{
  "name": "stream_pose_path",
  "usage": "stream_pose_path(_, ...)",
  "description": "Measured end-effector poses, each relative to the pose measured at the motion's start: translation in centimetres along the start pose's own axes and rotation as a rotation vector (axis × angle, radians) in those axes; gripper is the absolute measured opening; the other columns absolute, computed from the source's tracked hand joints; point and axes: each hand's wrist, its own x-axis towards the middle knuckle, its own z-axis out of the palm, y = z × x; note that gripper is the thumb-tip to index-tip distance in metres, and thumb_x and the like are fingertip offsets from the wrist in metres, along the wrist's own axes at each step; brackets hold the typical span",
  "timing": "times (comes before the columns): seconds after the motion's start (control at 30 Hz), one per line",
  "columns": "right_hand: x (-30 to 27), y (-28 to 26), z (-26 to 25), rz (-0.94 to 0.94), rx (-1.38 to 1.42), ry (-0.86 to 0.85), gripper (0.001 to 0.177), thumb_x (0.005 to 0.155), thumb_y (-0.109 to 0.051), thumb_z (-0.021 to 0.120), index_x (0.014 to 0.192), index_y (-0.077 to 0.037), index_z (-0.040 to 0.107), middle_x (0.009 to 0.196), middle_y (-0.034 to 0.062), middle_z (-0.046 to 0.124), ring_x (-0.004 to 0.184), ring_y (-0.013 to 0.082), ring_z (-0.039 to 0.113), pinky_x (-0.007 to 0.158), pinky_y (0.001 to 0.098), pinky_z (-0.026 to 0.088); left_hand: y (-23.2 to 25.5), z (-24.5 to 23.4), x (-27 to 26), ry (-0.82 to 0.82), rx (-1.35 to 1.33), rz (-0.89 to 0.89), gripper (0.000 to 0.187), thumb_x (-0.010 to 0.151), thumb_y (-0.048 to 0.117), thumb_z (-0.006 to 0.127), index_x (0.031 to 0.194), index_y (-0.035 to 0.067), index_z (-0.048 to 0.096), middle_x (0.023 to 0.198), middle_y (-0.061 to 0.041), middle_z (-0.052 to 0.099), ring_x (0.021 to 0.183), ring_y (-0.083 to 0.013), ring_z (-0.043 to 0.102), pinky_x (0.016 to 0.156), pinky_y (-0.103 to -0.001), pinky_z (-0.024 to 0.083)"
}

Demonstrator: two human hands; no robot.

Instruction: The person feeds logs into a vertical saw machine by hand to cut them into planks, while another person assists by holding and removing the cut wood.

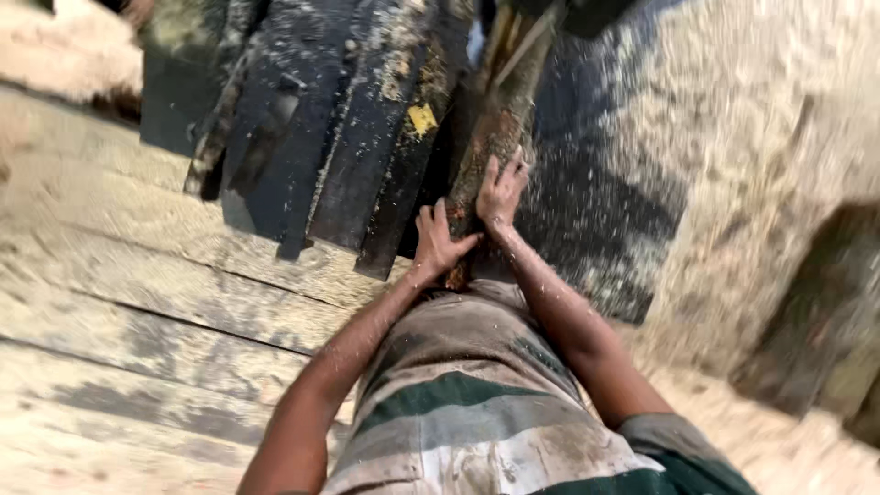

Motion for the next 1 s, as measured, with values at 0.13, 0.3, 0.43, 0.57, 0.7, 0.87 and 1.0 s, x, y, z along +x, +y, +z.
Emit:
stream_pose_path(0.13, 6.5, -0.4, 2.0, 0.021, 0.08, -0.078, 0.071, 0.115, -0.045, 0.039, 0.162, 0.005, 0.018, 0.146, 0.0362, 0.031, 0.132, 0.0485, 0.034, 0.114, 0.0573, 0.03, 0.3, 0.3, 5.6, 0.001, 0.032, -0.007, 0.125, 0.073, 0.062, 0.087, 0.157, -0.005, 0.024, 0.144, -0.037, 0.031, 0.131, -0.0549, 0.037, 0.109, -0.064, 0.038)
stream_pose_path(0.3, 12.4, 1.2, 1.7, 0.195, 0.041, -0.186, 0.075, 0.108, -0.054, 0.033, 0.163, -0.003, 0.023, 0.146, 0.0276, 0.036, 0.135, 0.0418, 0.04, 0.117, 0.0551, 0.037, 1.2, 2.5, 11.2, -0.047, 0.001, -0.094, 0.129, 0.071, 0.064, 0.089, 0.159, -0.002, 0.021, 0.155, -0.043, 0.018, 0.14, -0.058, 0.028, 0.113, -0.063, 0.036)
stream_pose_path(0.43, 13.2, -1.2, -1.6, 0.243, 0.198, -0.282, 0.077, 0.106, -0.056, 0.03, 0.164, -0.007, 0.016, 0.155, 0.0243, 0.029, 0.142, 0.0397, 0.034, 0.118, 0.0578, 0.032, 1.7, 2.1, 13.5, -0.042, -0.029, -0.144, 0.134, 0.066, 0.063, 0.091, 0.16, 0.0, 0.019, 0.157, -0.041, 0.016, 0.143, -0.0567, 0.025, 0.114, -0.064, 0.035)
stream_pose_path(0.57, 2.4, -5.5, -7.6, 0.343, 0.708, -0.461, 0.08, 0.104, -0.059, 0.028, 0.165, -0.012, 0.008, 0.163, 0.0211, 0.021, 0.15, 0.0376, 0.028, 0.119, 0.0605, 0.028, 4.4, 1.7, 15.3, -0.071, -0.059, -0.196, 0.137, 0.064, 0.069, 0.092, 0.158, -0.003, 0.022, 0.155, -0.04, 0.021, 0.141, -0.0508, 0.031, 0.108, -0.064, 0.043)
stream_pose_path(0.7, -2.3, -8.3, -6.7, 0.339, 0.906, -0.333, 0.081, 0.103, -0.059, 0.032, 0.165, -0.014, 0.005, 0.168, 0.0192, 0.018, 0.152, 0.0361, 0.03, 0.119, 0.0607, 0.033, 7.1, -0.2, 17.5, 0.025, -0.161, -0.25, 0.133, 0.05, 0.074, 0.09, 0.146, -0.003, 0.038, 0.141, -0.028, 0.042, 0.132, -0.0376, 0.045, 0.101, -0.057, 0.054)
stream_pose_path(0.87, 4.1, -5.3, -3.0, 0.239, 0.899, -0.151, 0.075, 0.108, -0.054, 0.032, 0.166, -0.01, 0.015, 0.164, 0.0252, 0.033, 0.145, 0.039, 0.047, 0.115, 0.0579, 0.048, 10.1, -3.2, 14.8, 0.172, -0.36, -0.105, 0.095, 0.079, 0.06, 0.081, 0.14, -0.003, 0.045, 0.137, -0.021, 0.048, 0.125, -0.0301, 0.054, 0.099, -0.053, 0.057)
stream_pose_path(1.0, 9.2, -3.0, 0.5, 0.279, 0.748, -0.118, 0.075, 0.106, -0.056, 0.024, 0.167, -0.013, 0.017, 0.164, 0.0249, 0.033, 0.142, 0.0396, 0.051, 0.111, 0.0564, 0.053, 7.1, -7.4, 4.6, 0.356, -0.176, 0.157, 0.061, 0.094, 0.038, 0.078, 0.136, 0.0, 0.055, 0.141, -0.019, 0.052, 0.13, -0.0326, 0.053, 0.109, -0.051, 0.049)
